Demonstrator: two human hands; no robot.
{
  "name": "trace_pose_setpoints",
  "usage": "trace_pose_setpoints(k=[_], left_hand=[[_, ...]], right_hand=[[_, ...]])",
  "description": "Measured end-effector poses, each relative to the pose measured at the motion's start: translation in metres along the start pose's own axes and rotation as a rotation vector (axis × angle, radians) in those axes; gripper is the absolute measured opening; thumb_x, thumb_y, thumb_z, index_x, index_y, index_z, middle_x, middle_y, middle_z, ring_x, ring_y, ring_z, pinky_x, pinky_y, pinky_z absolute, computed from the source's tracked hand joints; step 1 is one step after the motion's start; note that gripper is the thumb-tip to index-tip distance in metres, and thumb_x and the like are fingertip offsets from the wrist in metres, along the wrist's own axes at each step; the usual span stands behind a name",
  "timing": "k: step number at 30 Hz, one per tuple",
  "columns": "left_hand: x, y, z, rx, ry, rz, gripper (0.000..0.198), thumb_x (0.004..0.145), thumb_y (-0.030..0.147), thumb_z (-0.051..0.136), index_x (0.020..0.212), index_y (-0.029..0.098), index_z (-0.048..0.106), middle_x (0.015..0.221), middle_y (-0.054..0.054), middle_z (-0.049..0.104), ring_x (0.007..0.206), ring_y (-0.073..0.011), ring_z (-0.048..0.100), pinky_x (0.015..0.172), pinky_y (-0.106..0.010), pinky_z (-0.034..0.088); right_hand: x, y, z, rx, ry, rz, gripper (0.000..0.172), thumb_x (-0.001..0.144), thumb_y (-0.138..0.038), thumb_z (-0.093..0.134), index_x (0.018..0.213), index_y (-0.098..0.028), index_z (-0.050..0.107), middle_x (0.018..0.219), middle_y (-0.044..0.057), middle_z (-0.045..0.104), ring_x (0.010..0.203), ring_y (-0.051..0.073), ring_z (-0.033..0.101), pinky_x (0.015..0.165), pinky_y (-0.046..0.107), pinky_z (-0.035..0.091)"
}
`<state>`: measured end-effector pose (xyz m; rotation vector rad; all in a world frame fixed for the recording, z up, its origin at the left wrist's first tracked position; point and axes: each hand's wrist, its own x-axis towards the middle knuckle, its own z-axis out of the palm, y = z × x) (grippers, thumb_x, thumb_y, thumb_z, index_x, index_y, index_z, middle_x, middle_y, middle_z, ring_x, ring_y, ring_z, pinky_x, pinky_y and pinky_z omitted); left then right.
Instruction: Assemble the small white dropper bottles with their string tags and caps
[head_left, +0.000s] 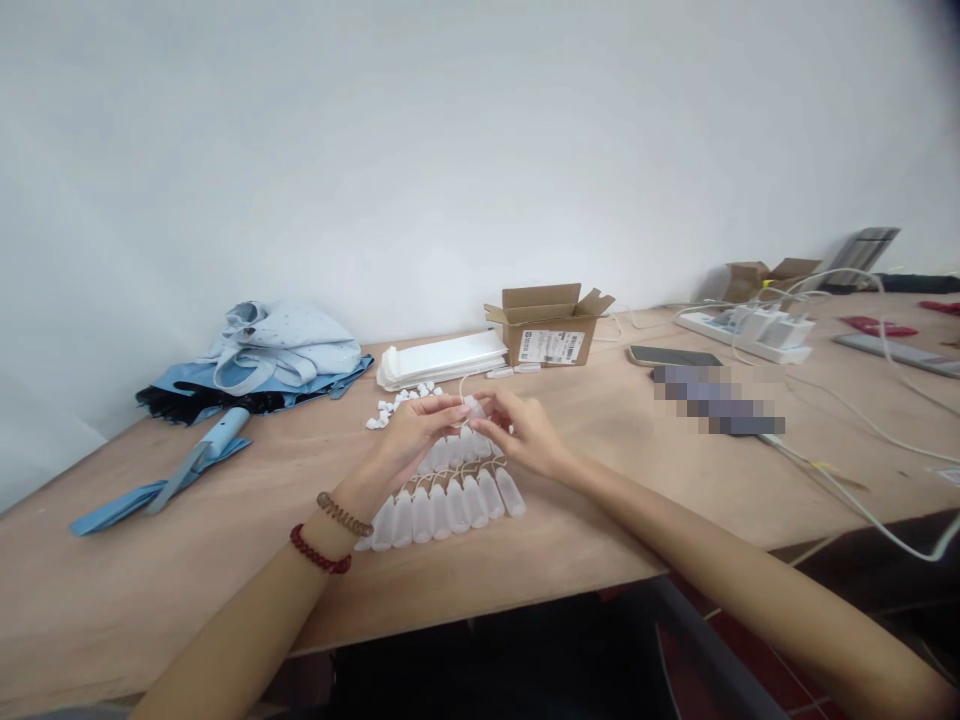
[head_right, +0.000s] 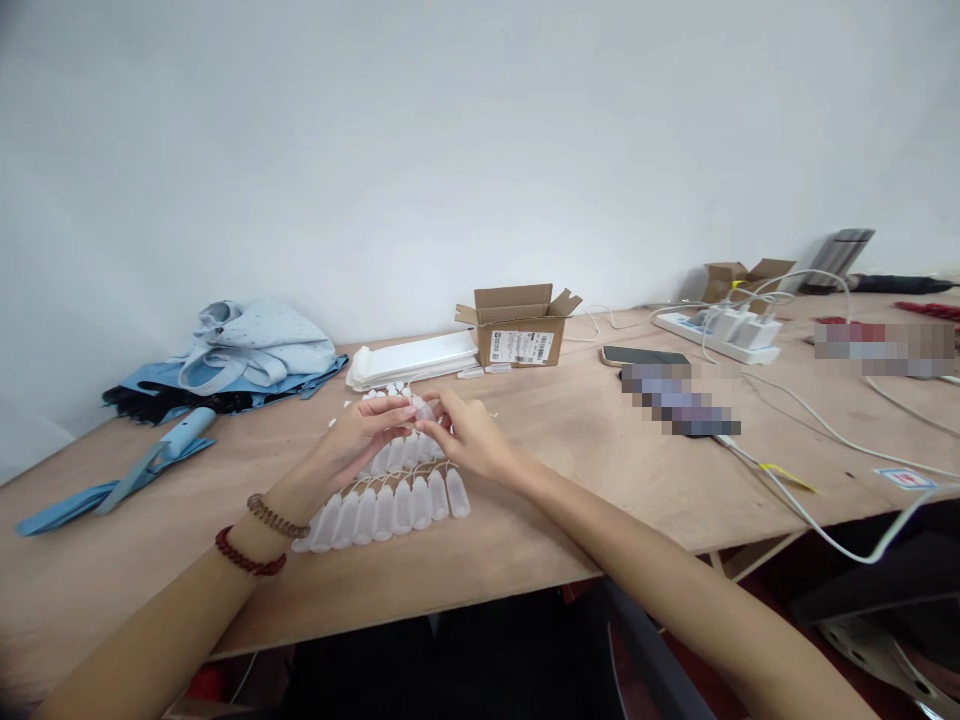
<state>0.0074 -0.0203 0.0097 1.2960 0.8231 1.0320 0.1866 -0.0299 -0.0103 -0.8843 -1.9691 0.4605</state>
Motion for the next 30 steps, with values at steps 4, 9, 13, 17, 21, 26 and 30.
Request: trace_pose_setpoints(k=[4,9,13,17,21,26,30], left_hand=[[0.000,-0.001,-0.002,-0.016,-0.037,-0.029,0.020,0.070,0.029,0.075,0.086,0.016,0.075,0.093,-0.009,0.070,0.088,-0.0164,0.060,0.078,-0.028,0.044],[0.005,-0.009,-0.005,0.060,0.031,-0.015,0.027,0.068,0.034,0.077,0.087,0.015,0.075,0.095,-0.010,0.071,0.088,-0.0188,0.061,0.076,-0.029,0.045],[0.005,-0.014,-0.006,0.347,0.114,0.106,0.028,0.072,0.040,0.071,0.087,0.016,0.074,0.089,-0.008,0.072,0.083,-0.0198,0.062,0.075,-0.032,0.047],[0.000,-0.007,-0.001,0.762,0.217,0.440,0.022,0.078,0.035,0.065,0.089,0.017,0.069,0.093,-0.007,0.069,0.087,-0.0207,0.061,0.075,-0.033,0.048],[-0.005,0.001,0.002,0.924,-0.026,0.638,0.033,0.077,0.031,0.067,0.108,0.021,0.062,0.114,-0.008,0.062,0.104,-0.0217,0.056,0.077,-0.032,0.049],[-0.004,-0.002,0.003,1.067,-0.112,0.777,0.045,0.071,0.035,0.075,0.110,0.018,0.059,0.116,-0.010,0.060,0.110,-0.0248,0.052,0.094,-0.042,0.042],[-0.006,-0.004,0.007,1.130,-0.114,0.834,0.042,0.076,0.033,0.071,0.113,0.019,0.056,0.117,-0.008,0.061,0.109,-0.0251,0.050,0.096,-0.044,0.040]], right_hand=[[0.001,0.002,0.001,0.042,0.000,0.029,0.026,0.088,-0.035,0.052,0.107,-0.018,0.054,0.070,0.000,0.064,0.057,0.012,0.056,0.058,0.024,0.042],[0.003,0.002,0.000,0.108,-0.041,0.108,0.029,0.090,-0.037,0.050,0.108,-0.015,0.056,0.064,-0.001,0.060,0.053,0.011,0.053,0.055,0.024,0.042],[0.005,0.004,-0.001,0.195,-0.088,0.171,0.030,0.085,-0.038,0.055,0.105,-0.016,0.058,0.067,0.000,0.061,0.054,0.011,0.053,0.054,0.024,0.042],[0.009,0.003,-0.006,0.345,-0.090,0.298,0.030,0.079,-0.039,0.062,0.096,-0.015,0.059,0.069,0.000,0.060,0.053,0.011,0.052,0.051,0.024,0.042],[0.012,0.000,-0.014,0.419,-0.167,0.401,0.028,0.077,-0.038,0.063,0.088,-0.012,0.062,0.060,-0.001,0.056,0.050,0.009,0.049,0.048,0.023,0.038],[0.013,0.003,-0.019,0.507,-0.232,0.421,0.024,0.076,-0.033,0.063,0.087,-0.011,0.064,0.060,-0.001,0.056,0.050,0.009,0.050,0.051,0.024,0.041],[0.014,0.005,-0.024,0.544,-0.299,0.432,0.024,0.076,-0.033,0.064,0.087,-0.012,0.065,0.058,-0.001,0.057,0.051,0.010,0.052,0.052,0.024,0.043]])
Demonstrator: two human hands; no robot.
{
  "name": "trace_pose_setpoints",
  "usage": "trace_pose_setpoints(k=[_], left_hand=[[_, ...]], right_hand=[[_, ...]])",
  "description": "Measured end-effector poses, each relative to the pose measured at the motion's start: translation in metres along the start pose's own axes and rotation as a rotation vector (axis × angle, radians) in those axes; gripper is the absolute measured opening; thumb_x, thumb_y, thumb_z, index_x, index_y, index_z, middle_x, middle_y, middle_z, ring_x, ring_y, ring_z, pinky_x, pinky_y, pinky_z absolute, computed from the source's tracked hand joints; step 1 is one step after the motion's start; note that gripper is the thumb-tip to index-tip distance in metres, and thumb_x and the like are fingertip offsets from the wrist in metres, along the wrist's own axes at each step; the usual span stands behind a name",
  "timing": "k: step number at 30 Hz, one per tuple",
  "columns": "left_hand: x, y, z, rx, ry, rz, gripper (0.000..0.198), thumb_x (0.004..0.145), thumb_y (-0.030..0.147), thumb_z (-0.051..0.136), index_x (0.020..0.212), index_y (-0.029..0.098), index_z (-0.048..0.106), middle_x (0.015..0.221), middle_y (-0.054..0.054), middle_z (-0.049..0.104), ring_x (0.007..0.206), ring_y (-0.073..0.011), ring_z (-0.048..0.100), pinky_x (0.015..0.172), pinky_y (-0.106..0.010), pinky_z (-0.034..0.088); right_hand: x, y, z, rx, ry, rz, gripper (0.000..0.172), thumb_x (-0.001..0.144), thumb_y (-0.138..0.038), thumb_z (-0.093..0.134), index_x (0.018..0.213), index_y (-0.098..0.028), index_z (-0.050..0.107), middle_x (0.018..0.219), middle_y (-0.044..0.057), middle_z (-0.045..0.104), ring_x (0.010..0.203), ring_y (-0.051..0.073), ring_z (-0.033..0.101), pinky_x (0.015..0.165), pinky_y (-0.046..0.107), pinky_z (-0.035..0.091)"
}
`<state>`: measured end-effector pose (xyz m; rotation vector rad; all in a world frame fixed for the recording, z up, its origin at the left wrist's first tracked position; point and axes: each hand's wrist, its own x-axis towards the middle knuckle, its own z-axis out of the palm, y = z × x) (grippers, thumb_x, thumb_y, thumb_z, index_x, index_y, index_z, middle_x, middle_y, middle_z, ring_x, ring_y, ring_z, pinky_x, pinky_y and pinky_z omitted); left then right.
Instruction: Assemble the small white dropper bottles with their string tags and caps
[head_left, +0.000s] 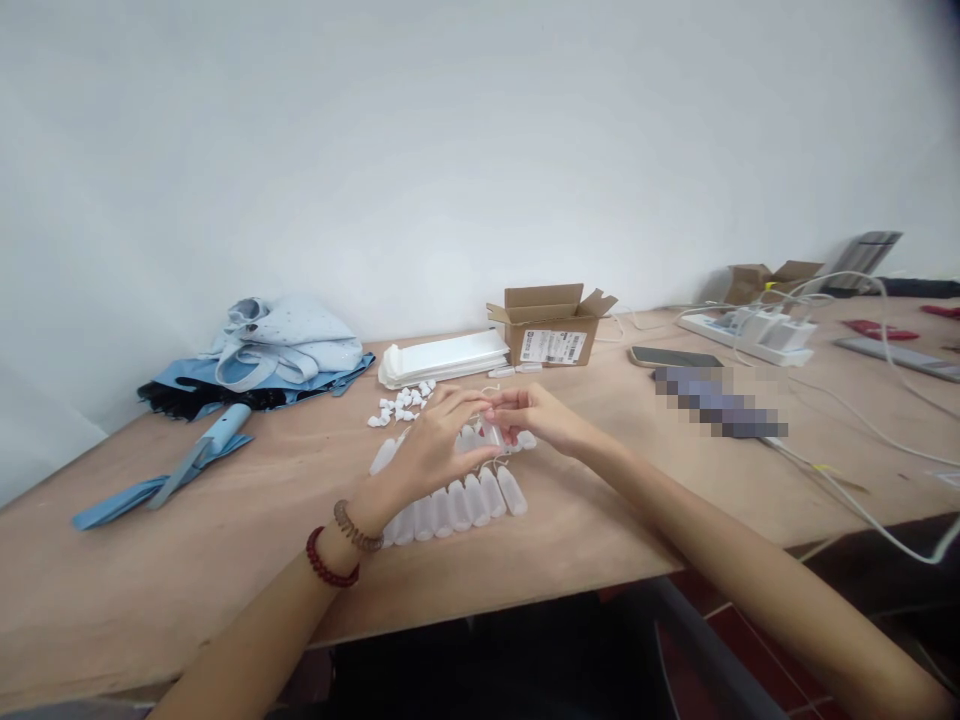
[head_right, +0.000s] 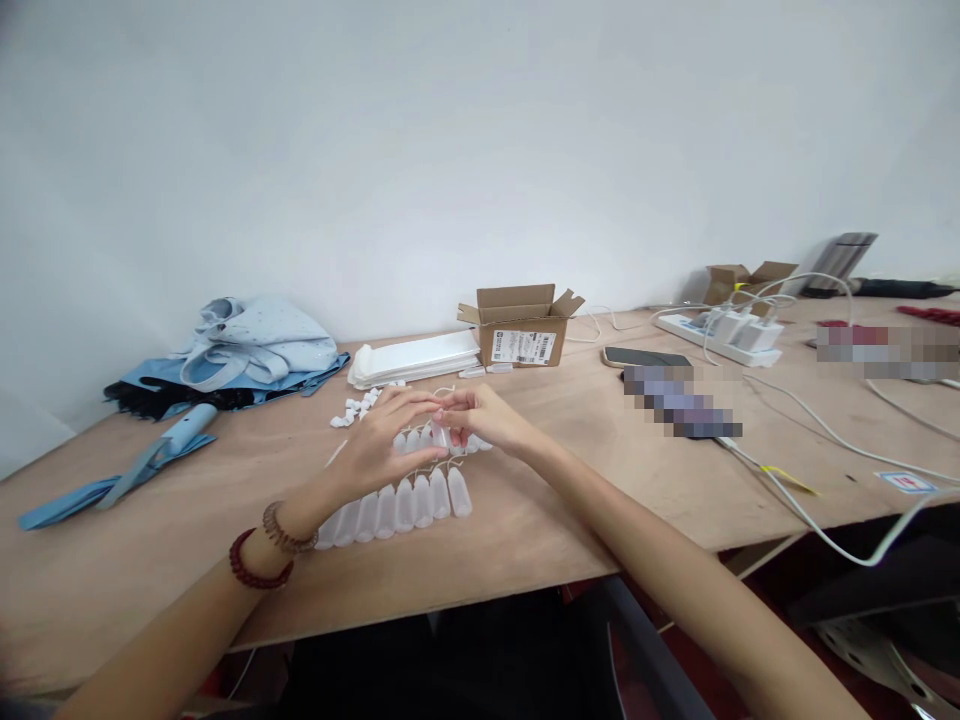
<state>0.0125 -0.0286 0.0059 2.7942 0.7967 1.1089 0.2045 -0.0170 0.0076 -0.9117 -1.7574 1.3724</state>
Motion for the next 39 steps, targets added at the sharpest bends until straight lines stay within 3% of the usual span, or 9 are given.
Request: trace_pose_setpoints(k=[5,8,13,16,24,34,39], left_hand=[[0.000,0.013,0.004,-0.095,-0.011,-0.152,0.047,0.072,0.032,0.073,0.113,0.021,0.052,0.110,-0.007,0.060,0.106,-0.0242,0.051,0.089,-0.039,0.044],[0.000,0.023,0.011,-0.182,-0.037,-0.231,0.045,0.069,0.031,0.074,0.106,0.020,0.051,0.106,-0.006,0.058,0.100,-0.0227,0.054,0.085,-0.037,0.045],[-0.001,0.042,0.022,-0.268,-0.127,-0.265,0.045,0.065,0.030,0.075,0.100,0.021,0.049,0.104,-0.006,0.057,0.099,-0.0228,0.053,0.084,-0.037,0.045],[-0.002,0.050,0.025,-0.258,-0.207,-0.276,0.041,0.067,0.032,0.073,0.098,0.021,0.049,0.102,-0.006,0.056,0.097,-0.0234,0.053,0.083,-0.038,0.045],[-0.006,0.048,0.033,-0.206,-0.317,-0.282,0.043,0.064,0.034,0.073,0.097,0.021,0.049,0.102,-0.006,0.056,0.095,-0.0251,0.051,0.084,-0.041,0.044],[-0.009,0.042,0.030,-0.199,-0.263,-0.249,0.043,0.064,0.034,0.075,0.098,0.022,0.051,0.102,-0.005,0.057,0.095,-0.0243,0.053,0.084,-0.039,0.044],[-0.005,0.039,0.023,-0.212,-0.224,-0.284,0.041,0.068,0.037,0.073,0.099,0.021,0.052,0.102,-0.006,0.060,0.096,-0.0251,0.054,0.084,-0.040,0.044]], right_hand=[[-0.008,-0.011,-0.017,-0.095,-0.149,0.087,0.027,0.076,-0.036,0.066,0.087,-0.012,0.067,0.061,0.001,0.063,0.056,0.011,0.059,0.057,0.024,0.047],[-0.013,-0.016,-0.031,-0.197,-0.313,0.206,0.036,0.078,-0.045,0.063,0.082,-0.009,0.067,0.066,0.007,0.068,0.053,0.012,0.061,0.053,0.023,0.048],[-0.015,-0.017,-0.048,-0.322,-0.631,0.341,0.042,0.080,-0.050,0.059,0.078,-0.008,0.069,0.074,0.011,0.072,0.053,0.012,0.063,0.047,0.020,0.045],[-0.013,-0.011,-0.049,-0.362,-0.718,0.409,0.043,0.078,-0.050,0.061,0.079,-0.008,0.069,0.073,0.011,0.072,0.053,0.012,0.064,0.046,0.019,0.043],[-0.009,-0.002,-0.041,-0.384,-0.726,0.446,0.033,0.076,-0.042,0.063,0.082,-0.010,0.066,0.064,0.005,0.070,0.050,0.012,0.063,0.043,0.018,0.041],[-0.009,-0.003,-0.044,-0.372,-0.667,0.412,0.034,0.077,-0.043,0.062,0.081,-0.010,0.067,0.066,0.006,0.071,0.046,0.011,0.061,0.040,0.019,0.040],[-0.008,-0.004,-0.055,-0.368,-0.527,0.375,0.038,0.079,-0.047,0.059,0.082,-0.010,0.068,0.061,0.006,0.069,0.044,0.011,0.058,0.041,0.020,0.040]])
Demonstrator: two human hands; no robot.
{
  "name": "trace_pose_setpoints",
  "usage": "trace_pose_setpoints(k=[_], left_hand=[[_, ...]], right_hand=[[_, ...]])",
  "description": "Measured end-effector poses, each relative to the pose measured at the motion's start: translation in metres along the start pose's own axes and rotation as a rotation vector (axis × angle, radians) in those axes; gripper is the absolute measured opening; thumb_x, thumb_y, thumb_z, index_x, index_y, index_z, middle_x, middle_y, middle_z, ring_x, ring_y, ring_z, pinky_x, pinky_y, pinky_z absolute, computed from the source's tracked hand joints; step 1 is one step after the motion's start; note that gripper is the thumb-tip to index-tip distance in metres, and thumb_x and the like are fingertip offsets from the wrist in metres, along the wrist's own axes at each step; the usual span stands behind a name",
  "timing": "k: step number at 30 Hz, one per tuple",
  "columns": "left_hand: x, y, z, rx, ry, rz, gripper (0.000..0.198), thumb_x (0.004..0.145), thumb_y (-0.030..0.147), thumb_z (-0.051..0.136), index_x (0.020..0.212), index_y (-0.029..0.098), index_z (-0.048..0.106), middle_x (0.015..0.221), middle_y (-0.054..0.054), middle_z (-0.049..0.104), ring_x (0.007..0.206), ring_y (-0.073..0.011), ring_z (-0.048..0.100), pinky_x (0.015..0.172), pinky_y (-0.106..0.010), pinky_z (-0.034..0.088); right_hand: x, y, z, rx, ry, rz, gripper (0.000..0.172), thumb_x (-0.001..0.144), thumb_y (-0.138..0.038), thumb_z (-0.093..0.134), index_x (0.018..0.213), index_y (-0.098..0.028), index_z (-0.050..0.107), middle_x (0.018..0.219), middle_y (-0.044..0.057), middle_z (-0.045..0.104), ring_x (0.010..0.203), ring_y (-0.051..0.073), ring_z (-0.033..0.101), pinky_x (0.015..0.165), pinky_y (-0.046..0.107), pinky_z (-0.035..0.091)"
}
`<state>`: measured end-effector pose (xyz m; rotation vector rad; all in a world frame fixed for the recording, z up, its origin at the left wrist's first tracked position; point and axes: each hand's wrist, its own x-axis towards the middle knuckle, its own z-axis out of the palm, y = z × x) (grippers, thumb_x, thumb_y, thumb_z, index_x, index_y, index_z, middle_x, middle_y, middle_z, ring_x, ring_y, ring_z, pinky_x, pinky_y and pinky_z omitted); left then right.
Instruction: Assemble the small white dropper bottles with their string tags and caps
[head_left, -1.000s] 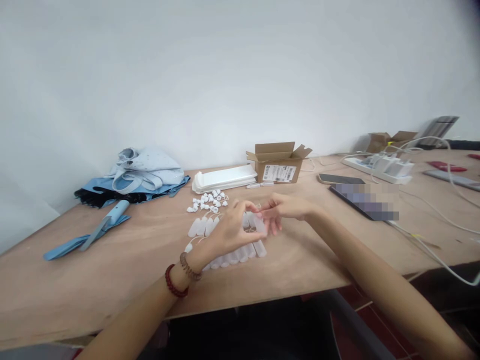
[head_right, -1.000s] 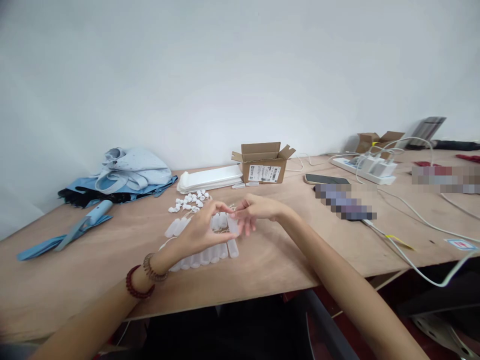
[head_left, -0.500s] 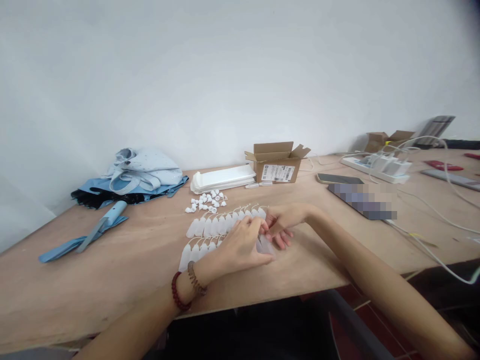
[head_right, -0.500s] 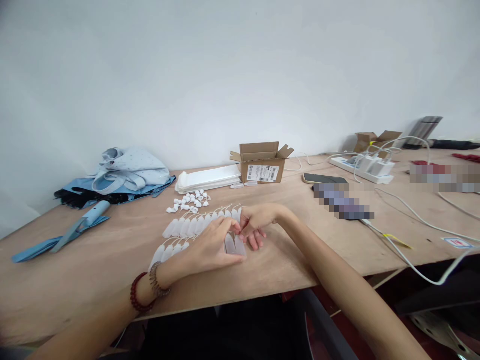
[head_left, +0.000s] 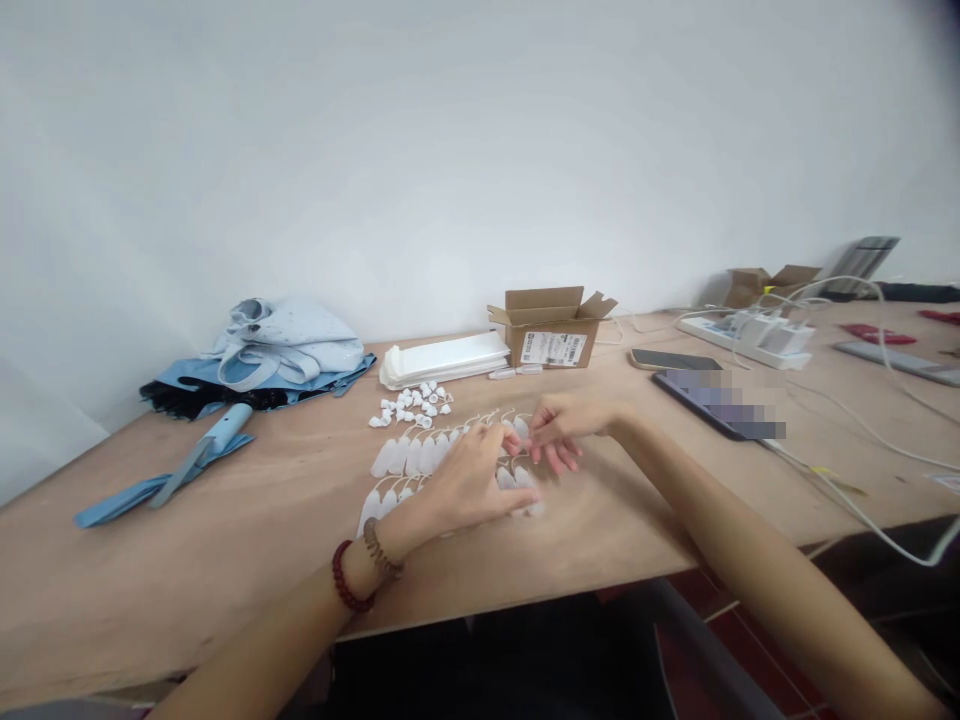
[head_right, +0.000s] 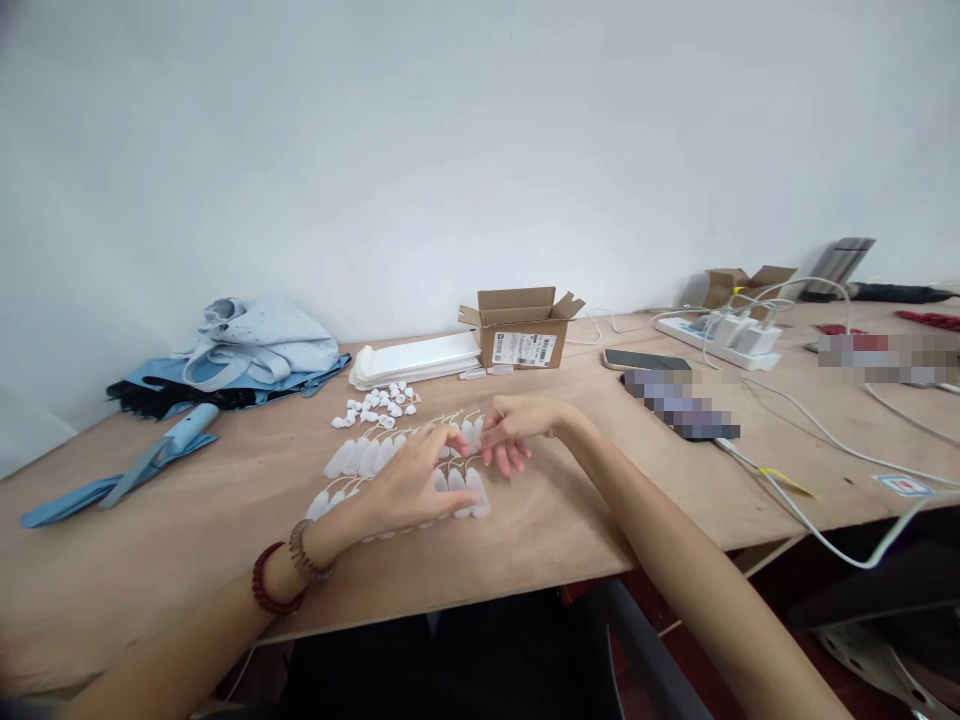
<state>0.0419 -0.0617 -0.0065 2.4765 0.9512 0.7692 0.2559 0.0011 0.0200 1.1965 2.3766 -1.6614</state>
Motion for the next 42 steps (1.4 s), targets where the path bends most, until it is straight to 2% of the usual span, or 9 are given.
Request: trace_pose_setpoints(k=[2,4,7,10,16,22,29,36,42], left_hand=[[0.002,-0.003,-0.005,0.013,0.058,-0.041,0.032,0.073,0.034,0.068,0.098,0.020,0.052,0.100,-0.007,0.061,0.097,-0.0245,0.054,0.085,-0.040,0.044],[0.005,-0.009,-0.013,0.036,0.138,-0.089,0.020,0.078,0.029,0.061,0.093,0.019,0.054,0.097,-0.007,0.062,0.096,-0.0233,0.056,0.085,-0.040,0.045],[0.009,-0.025,-0.027,0.074,0.216,-0.168,0.007,0.081,0.024,0.053,0.085,0.020,0.056,0.092,-0.005,0.065,0.091,-0.0216,0.058,0.082,-0.037,0.046],[0.013,-0.044,-0.041,0.134,0.231,-0.247,0.008,0.079,0.022,0.052,0.078,0.019,0.060,0.088,-0.005,0.068,0.090,-0.0224,0.060,0.078,-0.036,0.047],[0.025,-0.083,-0.058,0.228,0.169,-0.310,0.016,0.075,0.015,0.052,0.073,0.018,0.067,0.085,-0.007,0.072,0.085,-0.0241,0.065,0.078,-0.036,0.048],[0.035,-0.116,-0.069,0.385,0.092,-0.299,0.022,0.070,0.012,0.053,0.076,0.016,0.073,0.087,-0.008,0.073,0.087,-0.0248,0.066,0.080,-0.032,0.047],[0.050,-0.123,-0.068,0.420,0.026,-0.317,0.021,0.071,0.017,0.055,0.076,0.018,0.075,0.077,-0.007,0.073,0.080,-0.0230,0.065,0.075,-0.028,0.046],[0.074,-0.132,-0.055,0.526,-0.017,-0.272,0.025,0.077,0.020,0.053,0.087,0.013,0.075,0.083,-0.013,0.072,0.085,-0.0257,0.062,0.077,-0.032,0.045],[0.080,-0.140,-0.046,0.517,-0.045,-0.260,0.029,0.077,0.026,0.056,0.097,0.014,0.073,0.080,-0.011,0.071,0.095,-0.0285,0.058,0.080,-0.034,0.044]], right_hand=[[0.001,0.004,-0.004,-0.001,0.180,-0.018,0.040,0.081,-0.049,0.056,0.078,-0.010,0.067,0.060,0.006,0.068,0.043,0.011,0.056,0.043,0.022,0.039],[0.007,0.009,-0.008,-0.083,0.461,-0.032,0.039,0.084,-0.045,0.051,0.074,-0.011,0.065,0.058,0.006,0.066,0.044,0.012,0.055,0.047,0.023,0.040],[0.023,0.023,-0.013,-0.427,0.844,-0.022,0.031,0.086,-0.028,0.046,0.067,-0.012,0.064,0.062,0.007,0.066,0.057,0.015,0.058,0.058,0.025,0.041],[0.040,0.037,-0.020,-0.704,0.979,0.001,0.022,0.085,-0.017,0.045,0.083,-0.013,0.066,0.085,0.010,0.069,0.079,0.020,0.061,0.069,0.027,0.041],[0.056,0.053,-0.038,-0.955,0.992,0.025,0.034,0.088,-0.012,0.039,0.118,-0.010,0.055,0.121,0.018,0.056,0.112,0.025,0.050,0.090,0.031,0.038],[0.059,0.069,-0.057,-0.965,0.962,0.077,0.042,0.083,-0.003,0.037,0.121,-0.010,0.052,0.124,0.017,0.055,0.109,0.025,0.052,0.087,0.030,0.039],[0.063,0.081,-0.063,-0.909,0.945,0.104,0.035,0.087,-0.011,0.042,0.119,-0.011,0.054,0.118,0.016,0.058,0.106,0.024,0.053,0.087,0.028,0.038],[0.068,0.083,-0.057,-0.980,1.006,0.106,0.034,0.088,-0.011,0.040,0.117,-0.009,0.056,0.113,0.019,0.054,0.101,0.026,0.050,0.088,0.032,0.038],[0.064,0.081,-0.055,-0.985,1.020,0.136,0.035,0.089,-0.012,0.036,0.116,-0.011,0.058,0.112,0.018,0.053,0.102,0.027,0.048,0.089,0.035,0.038]])
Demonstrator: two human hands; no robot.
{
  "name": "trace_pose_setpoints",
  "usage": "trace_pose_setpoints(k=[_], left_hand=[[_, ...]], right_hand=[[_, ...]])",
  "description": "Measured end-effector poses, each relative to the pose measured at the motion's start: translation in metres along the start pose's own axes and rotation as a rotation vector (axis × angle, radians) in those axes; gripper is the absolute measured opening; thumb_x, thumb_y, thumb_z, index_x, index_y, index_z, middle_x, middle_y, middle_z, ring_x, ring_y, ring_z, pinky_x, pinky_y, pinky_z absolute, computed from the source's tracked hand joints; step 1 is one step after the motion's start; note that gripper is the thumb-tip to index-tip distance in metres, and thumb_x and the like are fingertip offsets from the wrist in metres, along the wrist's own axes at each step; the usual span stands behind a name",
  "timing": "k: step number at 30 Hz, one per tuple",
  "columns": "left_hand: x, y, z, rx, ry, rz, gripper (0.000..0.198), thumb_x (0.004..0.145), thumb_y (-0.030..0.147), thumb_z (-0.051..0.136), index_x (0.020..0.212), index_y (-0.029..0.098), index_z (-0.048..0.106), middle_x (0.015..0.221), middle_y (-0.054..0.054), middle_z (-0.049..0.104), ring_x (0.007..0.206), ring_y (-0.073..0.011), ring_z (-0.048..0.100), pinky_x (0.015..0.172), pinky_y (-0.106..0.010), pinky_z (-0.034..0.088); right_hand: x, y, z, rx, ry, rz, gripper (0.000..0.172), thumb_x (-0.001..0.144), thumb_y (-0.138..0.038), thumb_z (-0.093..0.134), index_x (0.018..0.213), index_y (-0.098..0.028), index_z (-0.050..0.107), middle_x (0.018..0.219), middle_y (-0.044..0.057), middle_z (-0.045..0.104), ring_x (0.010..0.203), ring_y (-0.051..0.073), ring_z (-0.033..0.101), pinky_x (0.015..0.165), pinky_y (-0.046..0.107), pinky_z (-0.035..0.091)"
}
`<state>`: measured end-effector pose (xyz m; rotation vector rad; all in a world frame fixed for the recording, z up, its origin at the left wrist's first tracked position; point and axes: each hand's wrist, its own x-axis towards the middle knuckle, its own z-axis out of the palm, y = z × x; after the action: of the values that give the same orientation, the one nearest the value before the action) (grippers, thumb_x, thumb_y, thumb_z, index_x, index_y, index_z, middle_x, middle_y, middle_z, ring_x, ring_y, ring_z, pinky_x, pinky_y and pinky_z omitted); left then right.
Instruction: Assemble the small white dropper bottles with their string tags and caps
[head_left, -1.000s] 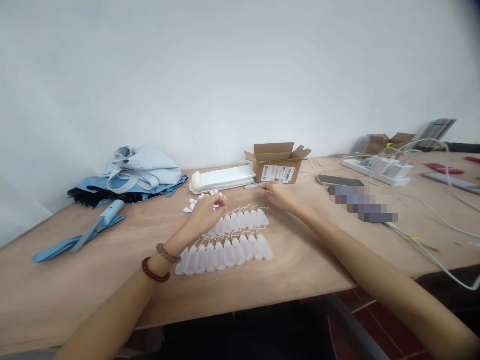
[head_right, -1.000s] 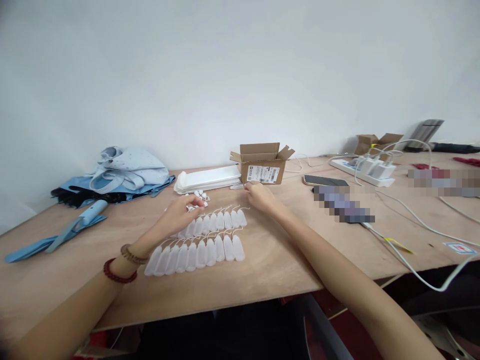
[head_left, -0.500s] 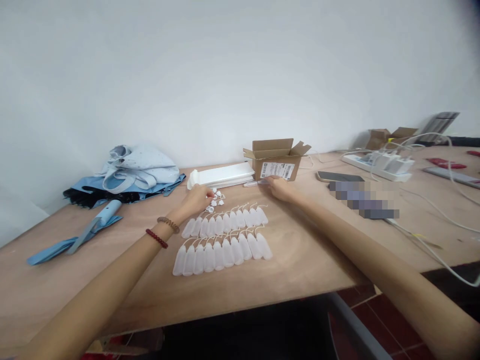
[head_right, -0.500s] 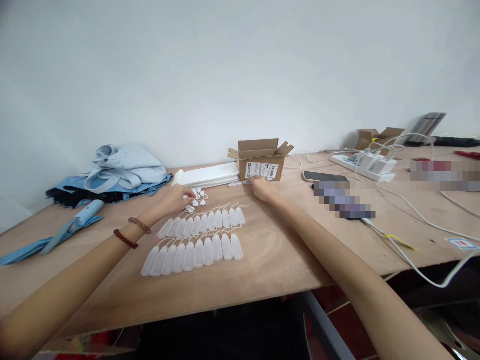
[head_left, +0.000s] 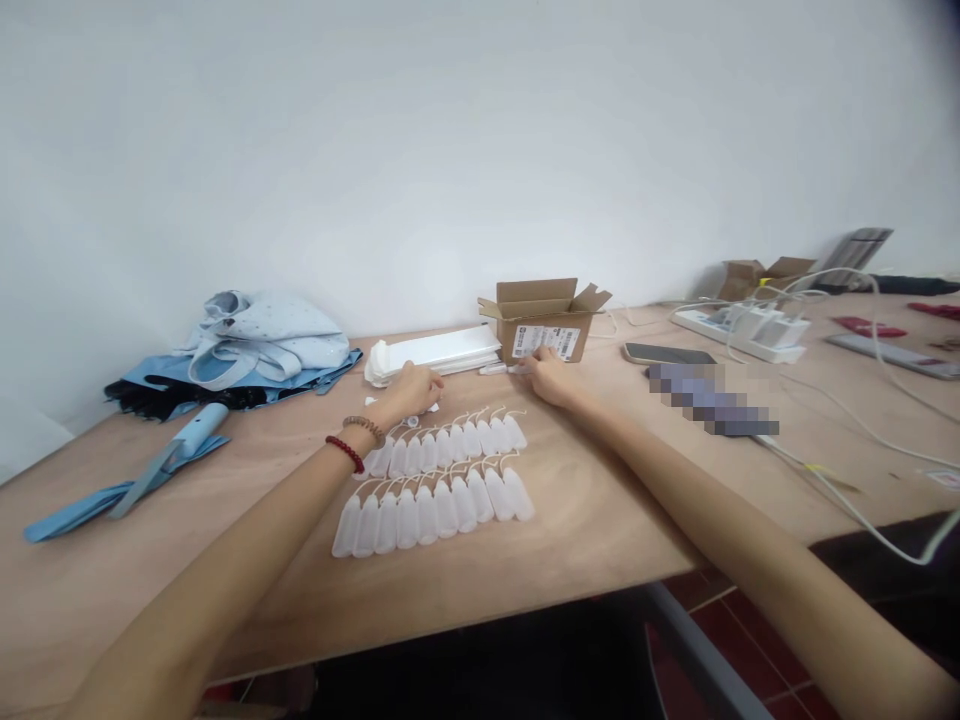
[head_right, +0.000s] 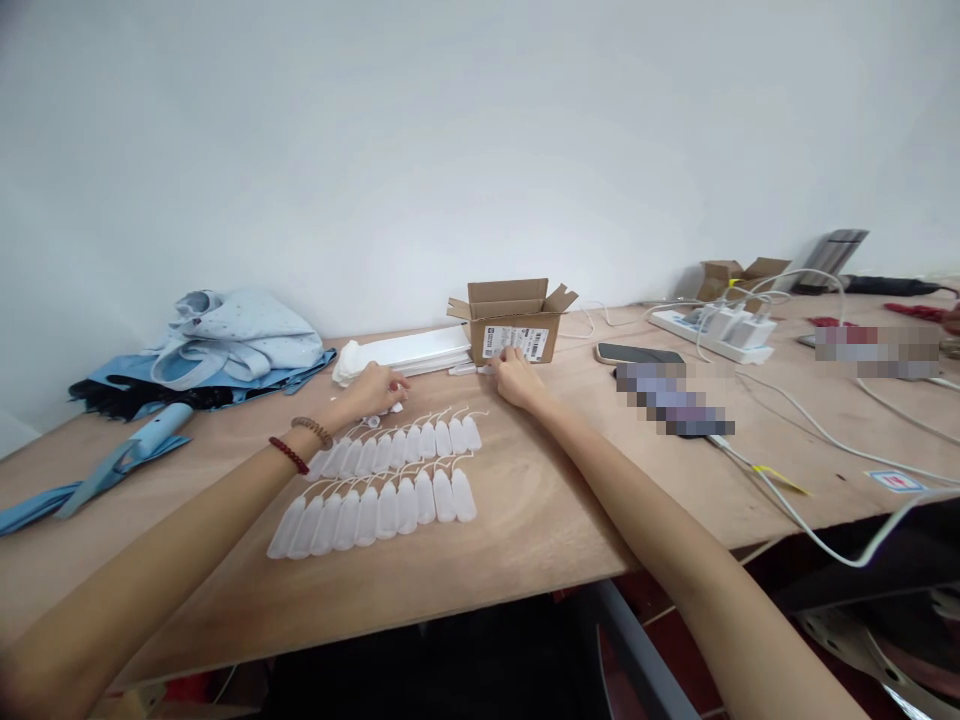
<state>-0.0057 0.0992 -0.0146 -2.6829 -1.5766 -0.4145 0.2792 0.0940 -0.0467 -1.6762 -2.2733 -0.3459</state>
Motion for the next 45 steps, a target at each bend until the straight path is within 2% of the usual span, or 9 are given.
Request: trace_pose_setpoints(k=[5,9,13,20,24,27,31,35,45], left_hand=[[0.002,-0.004,0.006,-0.009,-0.008,0.040,0.022,0.077,0.024,0.056,0.083,0.015,0.075,0.072,-0.011,0.070,0.084,-0.0277,0.059,0.081,-0.037,0.043],[0.003,-0.006,0.005,-0.016,-0.014,0.052,0.018,0.075,0.022,0.058,0.070,0.015,0.074,0.065,-0.011,0.068,0.074,-0.0238,0.059,0.076,-0.033,0.044],[0.004,-0.005,-0.002,-0.016,0.019,0.060,0.018,0.075,0.023,0.058,0.070,0.015,0.074,0.069,-0.012,0.068,0.083,-0.0261,0.058,0.080,-0.035,0.043],[0.001,0.004,-0.026,-0.128,0.219,0.092,0.020,0.080,0.025,0.056,0.078,0.016,0.073,0.086,-0.010,0.071,0.085,-0.0231,0.060,0.082,-0.034,0.043],[-0.012,0.014,-0.041,-0.284,0.344,0.036,0.021,0.081,0.028,0.054,0.080,0.016,0.071,0.088,-0.008,0.071,0.083,-0.0215,0.061,0.079,-0.033,0.043],[-0.025,0.024,-0.049,-0.486,0.405,-0.035,0.021,0.079,0.032,0.057,0.078,0.015,0.070,0.081,-0.006,0.071,0.078,-0.0198,0.061,0.074,-0.031,0.044],[-0.047,0.044,-0.050,-0.888,0.357,-0.219,0.024,0.072,0.037,0.066,0.076,0.013,0.068,0.070,-0.005,0.068,0.061,-0.0151,0.057,0.059,-0.027,0.044],[-0.064,0.063,-0.043,-1.303,0.291,-0.240,0.032,0.063,0.034,0.076,0.082,0.012,0.064,0.072,-0.006,0.068,0.057,-0.0110,0.056,0.057,-0.025,0.045],[-0.070,0.068,-0.030,-1.484,0.327,-0.232,0.026,0.064,0.029,0.078,0.078,0.011,0.064,0.071,-0.003,0.066,0.060,-0.0085,0.056,0.061,-0.022,0.046]], right_hand=[[-0.001,0.001,-0.003,0.046,-0.026,-0.014,0.035,0.085,-0.003,0.036,0.112,-0.010,0.057,0.116,0.017,0.056,0.105,0.025,0.048,0.088,0.031,0.037],[-0.002,0.000,-0.003,0.078,-0.018,0.008,0.027,0.089,-0.011,0.039,0.109,-0.009,0.057,0.110,0.017,0.059,0.099,0.024,0.052,0.082,0.030,0.038],[-0.003,-0.004,-0.005,0.067,0.001,-0.007,0.028,0.092,-0.025,0.042,0.109,-0.011,0.059,0.110,0.016,0.058,0.101,0.024,0.052,0.085,0.030,0.038],[-0.007,-0.002,-0.005,0.106,-0.041,0.015,0.033,0.091,-0.036,0.047,0.102,-0.011,0.065,0.102,0.016,0.057,0.090,0.023,0.056,0.078,0.029,0.040],[-0.008,-0.001,-0.007,0.190,0.038,0.023,0.025,0.087,-0.029,0.052,0.098,-0.011,0.065,0.099,0.014,0.059,0.087,0.022,0.057,0.077,0.029,0.040],[-0.010,-0.017,-0.018,0.353,0.150,0.017,0.019,0.085,-0.026,0.054,0.094,-0.013,0.064,0.095,0.011,0.060,0.087,0.020,0.056,0.078,0.028,0.041],[-0.021,-0.060,-0.044,0.613,0.234,-0.030,0.015,0.082,-0.026,0.060,0.092,-0.015,0.063,0.092,0.007,0.064,0.084,0.018,0.056,0.075,0.027,0.042],[-0.035,-0.098,-0.067,0.823,0.205,-0.094,0.016,0.081,-0.026,0.063,0.092,-0.015,0.064,0.089,0.005,0.066,0.078,0.015,0.058,0.069,0.026,0.043],[-0.048,-0.104,-0.067,0.889,0.172,-0.127,0.013,0.082,-0.026,0.061,0.090,-0.016,0.064,0.087,0.005,0.068,0.074,0.016,0.059,0.064,0.027,0.045]])
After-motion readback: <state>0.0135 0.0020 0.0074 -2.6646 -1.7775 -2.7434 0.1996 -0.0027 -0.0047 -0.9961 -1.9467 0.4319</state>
